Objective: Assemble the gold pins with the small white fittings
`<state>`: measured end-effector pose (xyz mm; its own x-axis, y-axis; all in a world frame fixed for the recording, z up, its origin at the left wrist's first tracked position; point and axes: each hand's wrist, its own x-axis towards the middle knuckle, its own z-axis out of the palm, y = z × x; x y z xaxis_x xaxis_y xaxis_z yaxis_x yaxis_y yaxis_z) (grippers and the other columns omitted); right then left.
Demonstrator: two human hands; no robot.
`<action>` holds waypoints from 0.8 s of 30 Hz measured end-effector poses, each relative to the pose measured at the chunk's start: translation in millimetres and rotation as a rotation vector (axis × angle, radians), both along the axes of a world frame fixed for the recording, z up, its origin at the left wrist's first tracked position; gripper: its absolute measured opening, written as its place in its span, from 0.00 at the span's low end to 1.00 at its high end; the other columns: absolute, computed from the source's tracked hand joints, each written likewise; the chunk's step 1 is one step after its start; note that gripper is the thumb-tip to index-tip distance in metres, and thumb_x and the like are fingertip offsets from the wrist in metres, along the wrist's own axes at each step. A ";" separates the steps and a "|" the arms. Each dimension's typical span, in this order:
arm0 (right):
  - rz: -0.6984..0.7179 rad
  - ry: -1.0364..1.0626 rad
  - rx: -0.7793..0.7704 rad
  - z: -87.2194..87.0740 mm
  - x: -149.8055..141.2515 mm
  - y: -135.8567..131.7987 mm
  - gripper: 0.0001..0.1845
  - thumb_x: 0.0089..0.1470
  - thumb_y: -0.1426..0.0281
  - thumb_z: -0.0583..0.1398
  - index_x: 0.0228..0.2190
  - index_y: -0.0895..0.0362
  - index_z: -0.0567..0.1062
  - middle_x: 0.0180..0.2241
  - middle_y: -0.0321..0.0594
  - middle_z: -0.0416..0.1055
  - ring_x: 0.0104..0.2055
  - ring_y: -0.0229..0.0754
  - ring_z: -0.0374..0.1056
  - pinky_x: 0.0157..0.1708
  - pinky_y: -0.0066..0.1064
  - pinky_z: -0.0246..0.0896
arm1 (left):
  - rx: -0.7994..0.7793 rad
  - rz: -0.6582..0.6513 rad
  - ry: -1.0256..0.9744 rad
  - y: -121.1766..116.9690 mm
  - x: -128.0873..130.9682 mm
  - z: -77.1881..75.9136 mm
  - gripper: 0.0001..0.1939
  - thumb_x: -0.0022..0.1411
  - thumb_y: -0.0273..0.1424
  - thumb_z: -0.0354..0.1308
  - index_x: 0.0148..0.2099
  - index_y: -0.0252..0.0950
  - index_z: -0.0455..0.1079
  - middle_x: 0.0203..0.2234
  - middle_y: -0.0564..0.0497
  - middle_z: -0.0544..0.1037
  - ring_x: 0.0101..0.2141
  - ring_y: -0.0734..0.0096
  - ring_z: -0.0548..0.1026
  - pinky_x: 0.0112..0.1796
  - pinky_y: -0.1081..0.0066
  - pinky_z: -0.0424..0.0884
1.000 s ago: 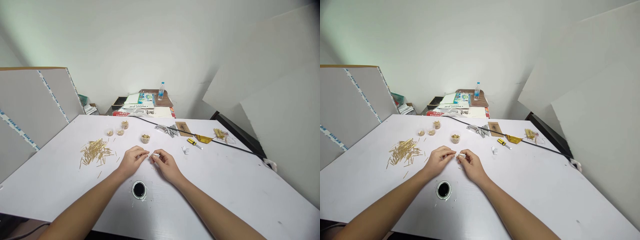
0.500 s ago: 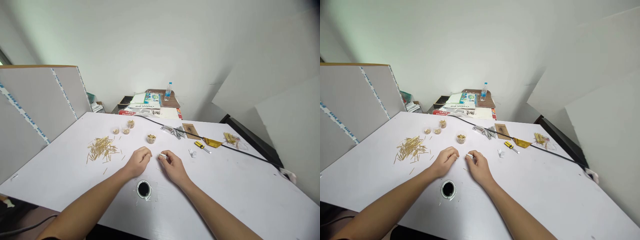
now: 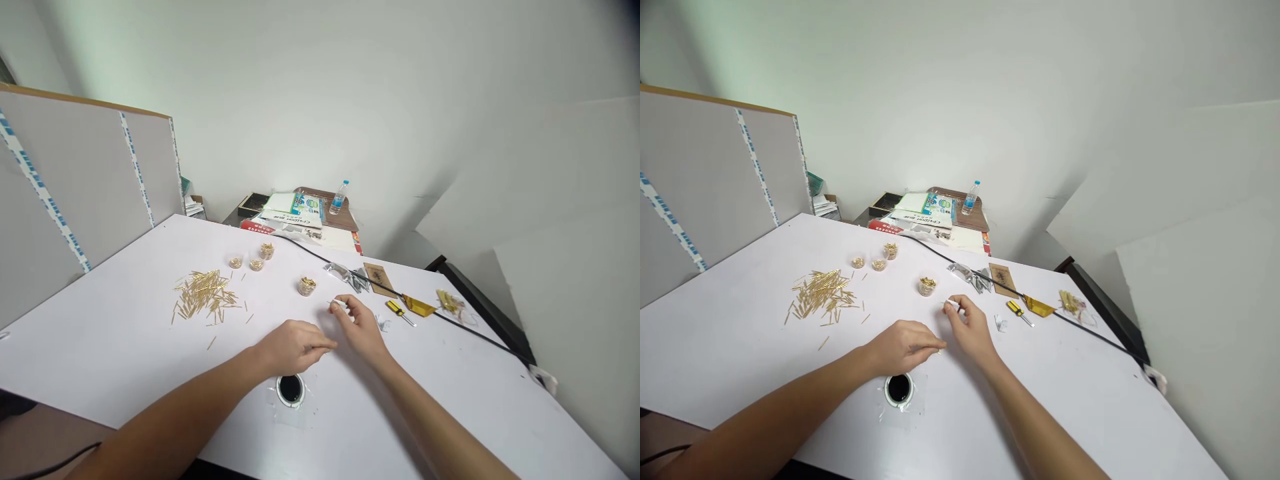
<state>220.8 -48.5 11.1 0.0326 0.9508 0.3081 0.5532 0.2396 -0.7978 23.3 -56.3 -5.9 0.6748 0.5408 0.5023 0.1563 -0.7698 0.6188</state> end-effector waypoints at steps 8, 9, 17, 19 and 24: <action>0.348 -0.333 0.095 67.6 -55.5 62.6 0.08 0.60 0.65 0.57 0.34 0.55 0.74 0.33 0.41 0.75 0.39 0.47 0.69 0.41 0.37 0.60 | -0.072 0.111 0.256 8.2 -3.7 -3.9 0.15 0.72 0.31 0.47 0.47 0.38 0.76 0.40 0.47 0.82 0.42 0.61 0.79 0.44 0.65 0.72; 0.373 -0.332 0.126 69.9 -66.1 75.4 0.08 0.61 0.66 0.56 0.34 0.55 0.73 0.34 0.41 0.74 0.39 0.46 0.69 0.42 0.37 0.60 | -0.093 0.134 0.271 8.7 -4.1 -3.0 0.16 0.73 0.33 0.46 0.45 0.38 0.76 0.38 0.47 0.82 0.40 0.61 0.79 0.42 0.65 0.72; 0.492 -0.595 0.334 78.8 -150.2 177.3 0.07 0.60 0.74 0.58 0.37 0.60 0.76 0.48 0.51 0.68 0.50 0.48 0.65 0.51 0.38 0.61 | -0.241 0.235 0.402 11.7 -5.1 -0.8 0.16 0.73 0.39 0.47 0.46 0.38 0.73 0.34 0.48 0.81 0.36 0.60 0.79 0.36 0.67 0.70; 0.475 -0.741 0.319 80.6 -166.6 189.4 0.09 0.62 0.73 0.57 0.40 0.60 0.77 0.48 0.51 0.69 0.50 0.48 0.65 0.49 0.38 0.61 | -0.299 0.215 0.400 12.0 -5.0 1.3 0.16 0.73 0.39 0.46 0.45 0.38 0.73 0.34 0.50 0.81 0.37 0.63 0.78 0.38 0.68 0.70; 0.498 -0.879 0.317 70.6 -191.0 200.1 0.10 0.60 0.72 0.61 0.41 0.59 0.80 0.48 0.51 0.71 0.51 0.53 0.64 0.46 0.39 0.58 | -0.311 0.242 0.346 17.5 -5.9 -3.0 0.16 0.72 0.43 0.50 0.47 0.38 0.73 0.36 0.51 0.82 0.38 0.65 0.79 0.39 0.70 0.72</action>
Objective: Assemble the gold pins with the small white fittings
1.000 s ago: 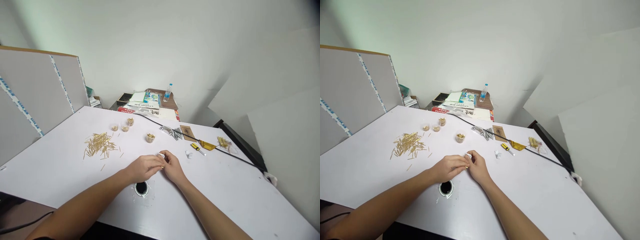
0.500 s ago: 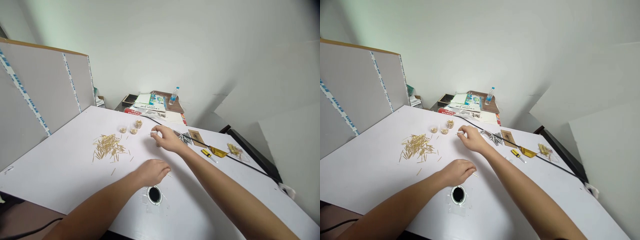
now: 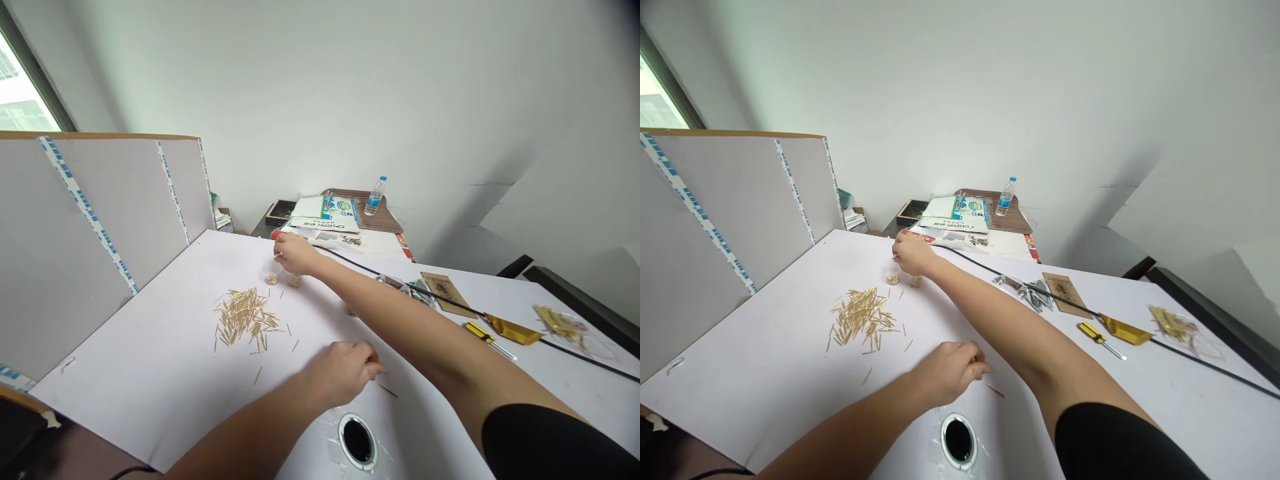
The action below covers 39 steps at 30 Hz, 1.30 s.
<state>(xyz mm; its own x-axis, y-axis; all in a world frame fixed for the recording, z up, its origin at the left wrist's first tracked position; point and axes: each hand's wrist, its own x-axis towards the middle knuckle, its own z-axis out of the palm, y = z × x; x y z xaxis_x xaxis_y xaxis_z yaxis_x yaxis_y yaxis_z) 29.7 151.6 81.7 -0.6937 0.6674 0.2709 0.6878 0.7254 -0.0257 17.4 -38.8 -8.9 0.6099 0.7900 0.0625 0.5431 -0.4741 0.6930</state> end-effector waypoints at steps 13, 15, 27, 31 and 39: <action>-0.008 0.030 0.006 -2.3 6.6 -4.4 0.09 0.58 0.69 0.66 0.40 0.54 0.84 0.40 0.47 0.75 0.47 0.50 0.68 0.39 0.35 0.56 | 0.138 -0.024 -0.261 3.2 -1.5 -2.7 0.14 0.70 0.28 0.52 0.50 0.36 0.78 0.44 0.46 0.83 0.44 0.64 0.80 0.50 0.67 0.74; -0.013 0.073 0.006 1.5 10.2 -8.4 0.09 0.59 0.69 0.65 0.41 0.55 0.84 0.39 0.46 0.76 0.46 0.48 0.69 0.39 0.34 0.56 | 0.053 0.002 -0.311 2.9 -1.7 -1.2 0.15 0.68 0.26 0.51 0.50 0.37 0.76 0.42 0.47 0.83 0.43 0.64 0.81 0.48 0.66 0.75; -0.137 0.923 -0.191 1.9 127.8 -110.8 0.10 0.57 0.62 0.65 0.35 0.55 0.82 0.29 0.37 0.71 0.30 0.39 0.63 0.33 0.32 0.59 | -0.485 0.348 -0.901 17.8 3.4 0.2 0.16 0.61 0.36 0.62 0.46 0.35 0.62 0.37 0.43 0.81 0.36 0.64 0.81 0.36 0.67 0.74; -0.256 1.084 -0.328 -37.5 166.3 -159.9 0.14 0.55 0.56 0.65 0.35 0.55 0.80 0.31 0.39 0.73 0.30 0.40 0.64 0.32 0.34 0.60 | -0.545 0.297 -0.874 18.2 -0.2 3.1 0.16 0.62 0.35 0.61 0.47 0.37 0.59 0.37 0.43 0.82 0.34 0.64 0.81 0.34 0.68 0.73; -0.416 0.991 -0.365 -102.0 199.0 -188.2 0.19 0.56 0.52 0.64 0.34 0.55 0.81 0.26 0.37 0.67 0.26 0.39 0.60 0.28 0.33 0.57 | 0.220 0.185 -0.042 19.6 -13.6 5.2 0.10 0.66 0.26 0.54 0.43 0.38 0.77 0.44 0.46 0.82 0.47 0.60 0.78 0.50 0.60 0.73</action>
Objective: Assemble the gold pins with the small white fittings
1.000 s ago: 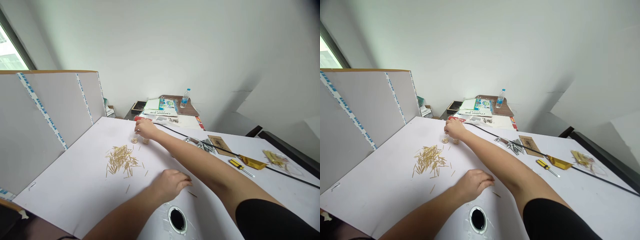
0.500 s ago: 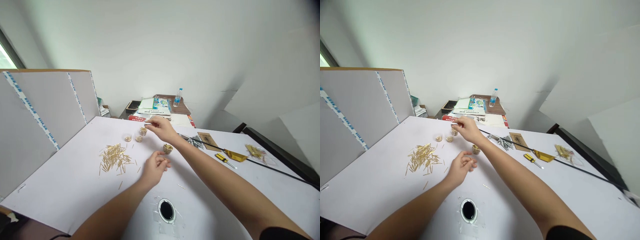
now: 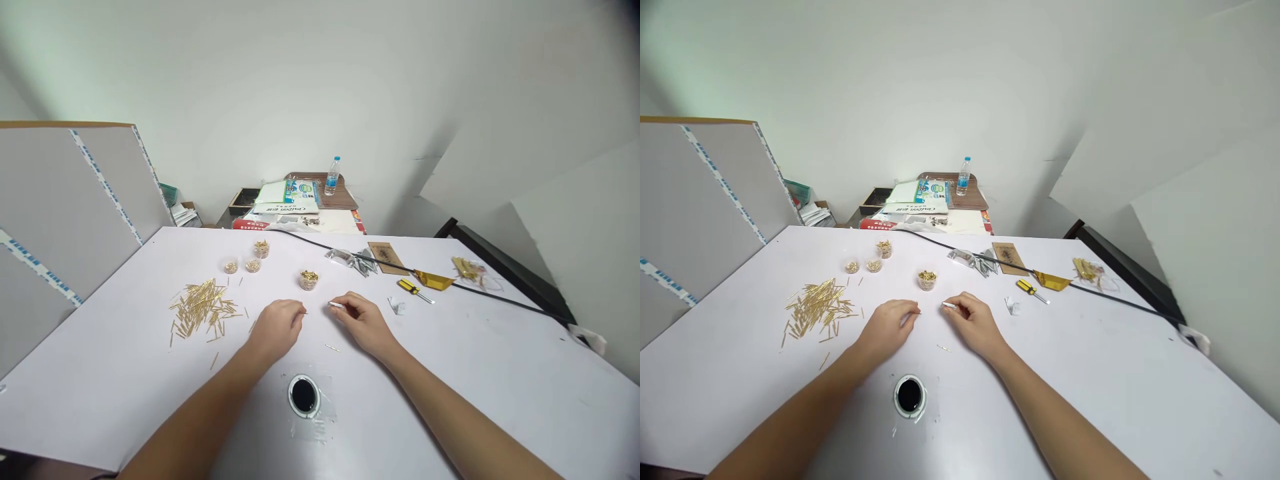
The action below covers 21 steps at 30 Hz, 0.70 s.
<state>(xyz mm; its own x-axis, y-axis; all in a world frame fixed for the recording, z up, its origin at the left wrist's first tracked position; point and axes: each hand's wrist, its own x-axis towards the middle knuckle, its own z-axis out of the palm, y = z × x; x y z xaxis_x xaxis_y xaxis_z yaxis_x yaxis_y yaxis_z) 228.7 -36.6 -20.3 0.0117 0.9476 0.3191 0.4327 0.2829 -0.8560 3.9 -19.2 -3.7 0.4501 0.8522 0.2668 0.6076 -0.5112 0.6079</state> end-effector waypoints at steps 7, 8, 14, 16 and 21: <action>0.078 -0.082 0.030 -2.5 -0.5 0.1 0.15 0.59 0.56 0.62 0.35 0.54 0.80 0.28 0.39 0.69 0.27 0.41 0.62 0.29 0.34 0.60 | 0.166 -0.102 0.280 -1.2 3.5 1.7 0.13 0.67 0.24 0.54 0.42 0.39 0.81 0.48 0.47 0.81 0.48 0.58 0.76 0.52 0.56 0.72; 0.076 -0.082 0.031 -2.5 -0.5 -0.2 0.15 0.59 0.56 0.62 0.35 0.54 0.80 0.28 0.39 0.69 0.27 0.41 0.62 0.29 0.34 0.60 | 0.156 -0.095 0.250 2.5 1.8 6.7 0.14 0.68 0.25 0.54 0.43 0.39 0.81 0.48 0.48 0.81 0.48 0.59 0.76 0.52 0.57 0.72; 0.062 -0.087 0.026 -1.6 1.0 -2.4 0.12 0.59 0.59 0.62 0.35 0.54 0.80 0.27 0.37 0.67 0.28 0.41 0.63 0.31 0.34 0.60 | 0.255 0.182 0.263 66.5 -32.0 82.2 0.15 0.66 0.26 0.52 0.47 0.36 0.80 0.52 0.46 0.79 0.54 0.58 0.73 0.59 0.61 0.63; 0.089 -0.110 0.019 -0.7 0.8 -2.9 0.12 0.59 0.59 0.62 0.35 0.54 0.80 0.27 0.37 0.67 0.29 0.41 0.63 0.31 0.34 0.60 | 0.263 0.304 0.442 93.3 -44.4 109.1 0.15 0.65 0.30 0.54 0.46 0.38 0.81 0.56 0.46 0.76 0.55 0.51 0.70 0.59 0.57 0.61; 0.138 -0.129 0.016 -0.9 1.4 -2.2 0.11 0.60 0.61 0.61 0.36 0.55 0.80 0.28 0.37 0.68 0.29 0.40 0.64 0.32 0.33 0.61 | -0.096 0.324 0.856 135.6 -49.4 134.4 0.13 0.56 0.33 0.62 0.43 0.44 0.83 0.45 0.47 0.82 0.50 0.49 0.72 0.53 0.58 0.63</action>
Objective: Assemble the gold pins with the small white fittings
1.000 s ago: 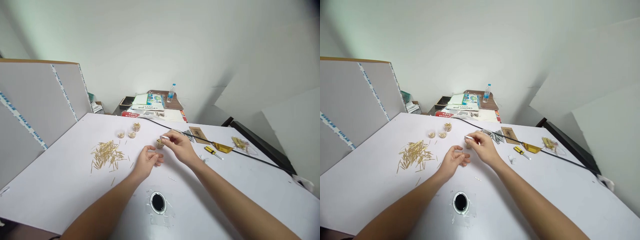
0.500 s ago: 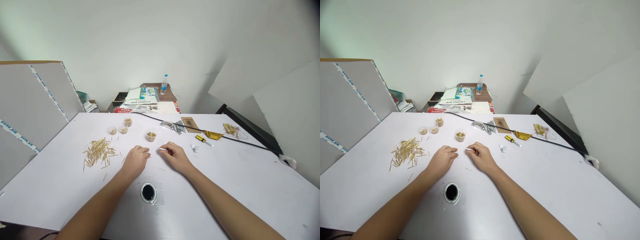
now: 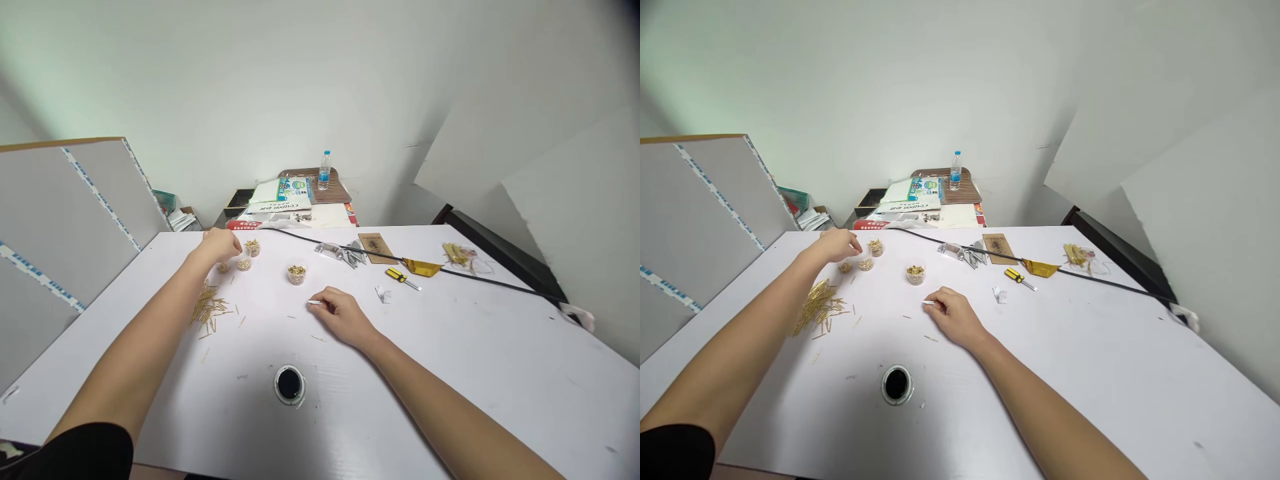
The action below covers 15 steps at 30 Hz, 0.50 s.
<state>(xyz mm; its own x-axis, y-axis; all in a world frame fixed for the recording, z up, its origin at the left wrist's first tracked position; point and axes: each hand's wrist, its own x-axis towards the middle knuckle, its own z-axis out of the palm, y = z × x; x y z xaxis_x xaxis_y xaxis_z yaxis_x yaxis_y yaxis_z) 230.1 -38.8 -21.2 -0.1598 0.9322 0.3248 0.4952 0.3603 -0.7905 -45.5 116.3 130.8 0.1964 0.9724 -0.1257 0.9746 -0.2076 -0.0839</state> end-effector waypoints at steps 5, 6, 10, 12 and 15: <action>0.000 0.016 0.003 1.4 -1.1 0.8 0.10 0.59 0.63 0.61 0.35 0.55 0.80 0.28 0.37 0.68 0.29 0.40 0.65 0.32 0.33 0.61 | -0.093 -0.043 0.067 12.7 5.8 -19.8 0.09 0.49 0.33 0.65 0.35 0.43 0.82 0.37 0.47 0.83 0.43 0.55 0.75 0.52 0.58 0.62; -0.001 0.015 0.001 2.0 -1.7 0.8 0.10 0.59 0.63 0.61 0.35 0.55 0.80 0.28 0.37 0.68 0.29 0.40 0.65 0.32 0.33 0.61 | -0.097 -0.046 0.077 13.7 5.6 -24.6 0.09 0.48 0.32 0.65 0.34 0.42 0.82 0.35 0.46 0.83 0.43 0.54 0.75 0.52 0.57 0.61; -0.009 0.011 0.001 3.0 -3.5 0.8 0.09 0.60 0.63 0.61 0.35 0.54 0.80 0.27 0.36 0.67 0.28 0.40 0.64 0.32 0.33 0.61 | -0.097 -0.059 0.098 16.1 2.5 -36.5 0.06 0.48 0.31 0.63 0.31 0.39 0.80 0.31 0.44 0.81 0.42 0.53 0.75 0.51 0.56 0.61; -0.009 0.012 0.004 3.0 -3.5 0.8 0.09 0.59 0.63 0.61 0.35 0.54 0.80 0.27 0.36 0.67 0.28 0.40 0.64 0.32 0.33 0.61 | -0.098 -0.066 0.100 16.4 0.8 -36.0 0.06 0.48 0.31 0.63 0.31 0.40 0.80 0.31 0.45 0.82 0.42 0.53 0.75 0.51 0.56 0.61; -0.002 0.007 0.002 3.0 -2.6 1.0 0.09 0.60 0.64 0.61 0.34 0.54 0.79 0.27 0.36 0.66 0.28 0.40 0.64 0.32 0.33 0.60 | -0.097 -0.077 0.087 15.0 -1.9 -27.7 0.09 0.51 0.32 0.61 0.35 0.41 0.81 0.36 0.45 0.83 0.44 0.53 0.75 0.52 0.57 0.60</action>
<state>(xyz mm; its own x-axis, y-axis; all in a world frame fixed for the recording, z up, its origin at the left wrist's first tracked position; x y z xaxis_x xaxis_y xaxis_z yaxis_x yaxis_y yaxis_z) 227.5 -37.9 -18.1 -0.1554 0.9318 0.3280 0.4903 0.3610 -0.7933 -47.5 131.3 103.1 0.2546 0.9372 -0.2383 0.9453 -0.2932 -0.1430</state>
